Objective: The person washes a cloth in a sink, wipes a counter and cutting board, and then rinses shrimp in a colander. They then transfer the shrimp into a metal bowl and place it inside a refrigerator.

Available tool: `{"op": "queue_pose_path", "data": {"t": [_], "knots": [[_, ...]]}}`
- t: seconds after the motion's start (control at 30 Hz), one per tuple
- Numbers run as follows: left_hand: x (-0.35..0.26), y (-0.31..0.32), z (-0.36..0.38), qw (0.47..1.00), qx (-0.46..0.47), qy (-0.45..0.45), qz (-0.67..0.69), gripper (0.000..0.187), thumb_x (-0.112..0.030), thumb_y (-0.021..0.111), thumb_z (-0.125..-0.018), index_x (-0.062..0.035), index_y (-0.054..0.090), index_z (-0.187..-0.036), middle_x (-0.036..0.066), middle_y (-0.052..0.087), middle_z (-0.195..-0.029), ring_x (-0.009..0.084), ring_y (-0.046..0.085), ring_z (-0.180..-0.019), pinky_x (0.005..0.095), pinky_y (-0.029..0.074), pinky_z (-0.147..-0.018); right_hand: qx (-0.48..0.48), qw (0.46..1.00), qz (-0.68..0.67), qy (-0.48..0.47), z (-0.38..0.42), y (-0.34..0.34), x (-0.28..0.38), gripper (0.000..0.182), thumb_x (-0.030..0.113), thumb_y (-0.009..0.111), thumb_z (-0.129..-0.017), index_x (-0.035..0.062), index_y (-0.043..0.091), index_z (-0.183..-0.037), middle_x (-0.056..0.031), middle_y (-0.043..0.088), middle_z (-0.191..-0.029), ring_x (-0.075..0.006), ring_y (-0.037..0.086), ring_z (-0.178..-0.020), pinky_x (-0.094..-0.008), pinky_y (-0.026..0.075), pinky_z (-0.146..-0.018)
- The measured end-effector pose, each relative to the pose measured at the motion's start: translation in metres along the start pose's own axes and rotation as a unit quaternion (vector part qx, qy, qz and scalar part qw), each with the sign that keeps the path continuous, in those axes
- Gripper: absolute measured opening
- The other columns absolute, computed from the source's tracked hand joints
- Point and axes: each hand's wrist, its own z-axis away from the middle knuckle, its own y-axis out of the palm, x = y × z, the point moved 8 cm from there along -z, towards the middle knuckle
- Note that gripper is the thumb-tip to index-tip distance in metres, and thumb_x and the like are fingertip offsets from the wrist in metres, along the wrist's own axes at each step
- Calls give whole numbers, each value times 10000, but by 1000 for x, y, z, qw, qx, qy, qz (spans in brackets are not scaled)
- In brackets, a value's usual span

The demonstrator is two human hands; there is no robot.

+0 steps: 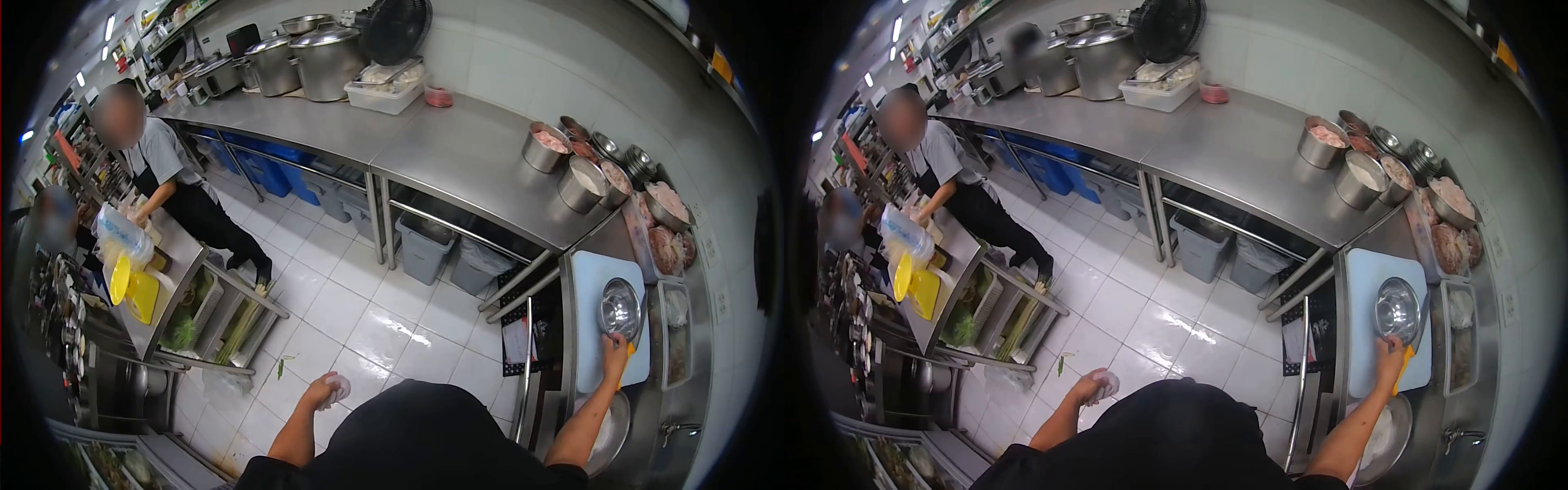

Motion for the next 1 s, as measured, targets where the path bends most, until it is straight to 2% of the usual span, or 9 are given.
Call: {"op": "queue_pose_path", "data": {"t": [0.2,0.43,0.6,0.7,0.77,0.83,0.9,0.97,1.0], "knots": [[121,-15,-14,993,11,-115,-16,646,-275,645,-822,-187,426,-1423,149,613,-1145,274,631,-880,432,544,-543,14,991,-107,-81,17,17,51,136,82,615,-872,-16,620,-965,-114,668,-941,-182,611,-866,-304,481,-809],[93,6,-12,992,-99,-50,57,663,-334,674,-820,-174,436,-1418,164,639,-1107,298,650,-665,402,537,-451,131,961,-166,-180,-10,121,195,168,103,710,-825,4,647,-945,-115,677,-881,-189,628,-807,-316,486,-750],[31,31,20,972,-192,-14,131,641,-375,680,-828,-164,470,-1395,143,637,-1147,296,657,-804,390,544,-478,88,954,-64,-278,-73,189,278,247,232,710,-839,10,669,-940,-175,666,-877,-325,634,-828,-403,482,-762],[17,46,55,966,-216,-36,139,610,-385,681,-825,-177,506,-1372,143,642,-1154,296,662,-889,381,553,-501,108,946,-86,-292,-148,261,269,275,247,697,-862,9,675,-998,-156,685,-868,-249,618,-755,-361,488,-732],[42,48,57,958,-271,-23,89,599,-397,677,-821,-192,521,-1362,154,645,-1161,288,671,-910,380,565,-551,-4,905,-76,-420,-189,308,251,455,265,668,-886,55,578,-1280,-144,660,-838,-222,611,-696,-369,514,-697],[99,49,31,936,-350,25,-20,593,-423,670,-811,-191,545,-1342,163,648,-1179,266,669,-992,364,570,-749,155,958,-83,-227,-191,322,241,631,186,656,-889,60,397,-1450,-200,653,-1123,-294,625,-997,-369,466,-897],[74,51,89,929,-349,-57,111,597,-439,672,-806,-168,558,-1325,155,653,-1176,263,657,-1024,363,538,-845,227,949,-152,-156,-84,240,303,632,139,650,-886,88,394,-1462,-140,650,-950,-211,603,-813,-338,491,-796],[86,48,91,898,-395,-27,195,584,-471,683,-792,-142,602,-1268,145,668,-1147,273,647,-1046,366,500,-930,227,869,-242,-366,-52,314,289,620,139,671,-860,131,444,-1437,-79,618,-865,-152,567,-726,-325,504,-710],[78,42,92,885,-416,10,210,575,-492,687,-788,-143,619,-1240,144,674,-1134,275,654,-1026,368,507,-910,386,847,-183,-317,8,305,315,605,192,719,-835,81,495,-1386,-117,665,-978,-189,628,-868,-327,508,-807]]}}
